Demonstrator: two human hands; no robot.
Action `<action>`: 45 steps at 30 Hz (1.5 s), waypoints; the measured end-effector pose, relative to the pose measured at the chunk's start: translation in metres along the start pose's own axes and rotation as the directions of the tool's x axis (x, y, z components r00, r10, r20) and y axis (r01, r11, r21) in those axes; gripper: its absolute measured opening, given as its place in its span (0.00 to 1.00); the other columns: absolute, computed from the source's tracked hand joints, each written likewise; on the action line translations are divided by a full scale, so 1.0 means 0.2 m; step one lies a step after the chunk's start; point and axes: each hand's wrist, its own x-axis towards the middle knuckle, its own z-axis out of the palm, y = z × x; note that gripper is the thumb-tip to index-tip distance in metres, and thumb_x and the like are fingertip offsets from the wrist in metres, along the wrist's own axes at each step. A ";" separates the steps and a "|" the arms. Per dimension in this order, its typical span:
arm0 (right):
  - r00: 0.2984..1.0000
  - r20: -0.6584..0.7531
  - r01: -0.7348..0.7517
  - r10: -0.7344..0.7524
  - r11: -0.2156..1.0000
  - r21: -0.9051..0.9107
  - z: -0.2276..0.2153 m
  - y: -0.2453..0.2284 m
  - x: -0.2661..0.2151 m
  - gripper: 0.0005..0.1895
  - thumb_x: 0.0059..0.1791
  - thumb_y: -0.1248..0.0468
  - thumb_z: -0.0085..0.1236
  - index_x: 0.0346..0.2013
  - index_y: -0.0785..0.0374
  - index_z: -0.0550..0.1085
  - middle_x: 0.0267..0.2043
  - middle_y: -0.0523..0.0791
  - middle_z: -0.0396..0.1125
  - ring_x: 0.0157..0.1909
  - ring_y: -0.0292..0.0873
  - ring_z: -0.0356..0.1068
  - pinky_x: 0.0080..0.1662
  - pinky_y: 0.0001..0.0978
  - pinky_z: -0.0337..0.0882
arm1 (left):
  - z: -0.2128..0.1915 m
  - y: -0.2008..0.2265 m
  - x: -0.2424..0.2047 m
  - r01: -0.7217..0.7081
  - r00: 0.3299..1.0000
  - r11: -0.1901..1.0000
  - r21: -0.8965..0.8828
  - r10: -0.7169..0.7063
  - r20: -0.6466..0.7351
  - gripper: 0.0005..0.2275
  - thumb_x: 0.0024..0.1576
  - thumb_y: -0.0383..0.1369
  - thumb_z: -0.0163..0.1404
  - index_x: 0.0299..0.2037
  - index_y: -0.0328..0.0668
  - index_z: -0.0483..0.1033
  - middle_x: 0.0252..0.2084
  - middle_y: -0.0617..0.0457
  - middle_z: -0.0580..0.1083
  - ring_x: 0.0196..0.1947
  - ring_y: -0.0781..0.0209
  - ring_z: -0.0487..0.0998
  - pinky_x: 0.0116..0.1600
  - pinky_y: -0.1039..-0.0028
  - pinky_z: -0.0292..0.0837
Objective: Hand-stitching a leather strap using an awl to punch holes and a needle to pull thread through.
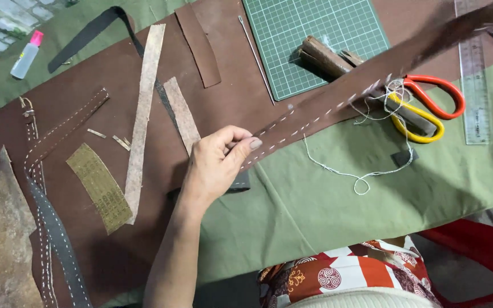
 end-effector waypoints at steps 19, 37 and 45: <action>0.855 0.514 -0.005 0.067 0.993 -0.120 0.35 -1.39 -0.47 0.11 0.52 0.60 0.53 0.48 0.55 0.71 0.41 0.46 0.65 0.27 0.58 0.68 0.28 0.50 0.71 | -0.05 -0.24 -0.12 0.360 0.839 0.933 -0.015 -0.316 0.442 0.36 0.46 0.34 0.66 0.67 0.50 0.66 0.43 0.55 0.78 0.47 0.66 0.78 0.57 0.74 0.73; 0.850 0.515 -0.120 0.116 0.992 -0.026 0.27 -1.39 -0.39 0.08 0.53 0.58 0.56 0.38 0.59 0.73 0.33 0.45 0.65 0.28 0.51 0.69 0.33 0.42 0.70 | 0.38 -0.04 -0.20 -0.113 0.992 0.952 0.286 0.093 0.082 0.07 0.58 0.42 0.55 0.39 0.53 0.79 0.30 0.59 0.78 0.28 0.62 0.73 0.41 0.65 0.62; 0.811 0.585 -0.063 0.015 0.996 0.062 0.35 -1.65 -0.59 0.14 0.40 0.61 0.63 0.39 0.50 0.72 0.36 0.42 0.69 0.33 0.54 0.77 0.31 0.49 0.78 | -0.01 -0.03 0.13 0.138 0.989 0.909 -0.392 -0.107 0.100 0.12 0.64 0.41 0.53 0.51 0.46 0.80 0.17 0.50 0.73 0.17 0.69 0.69 0.22 0.81 0.66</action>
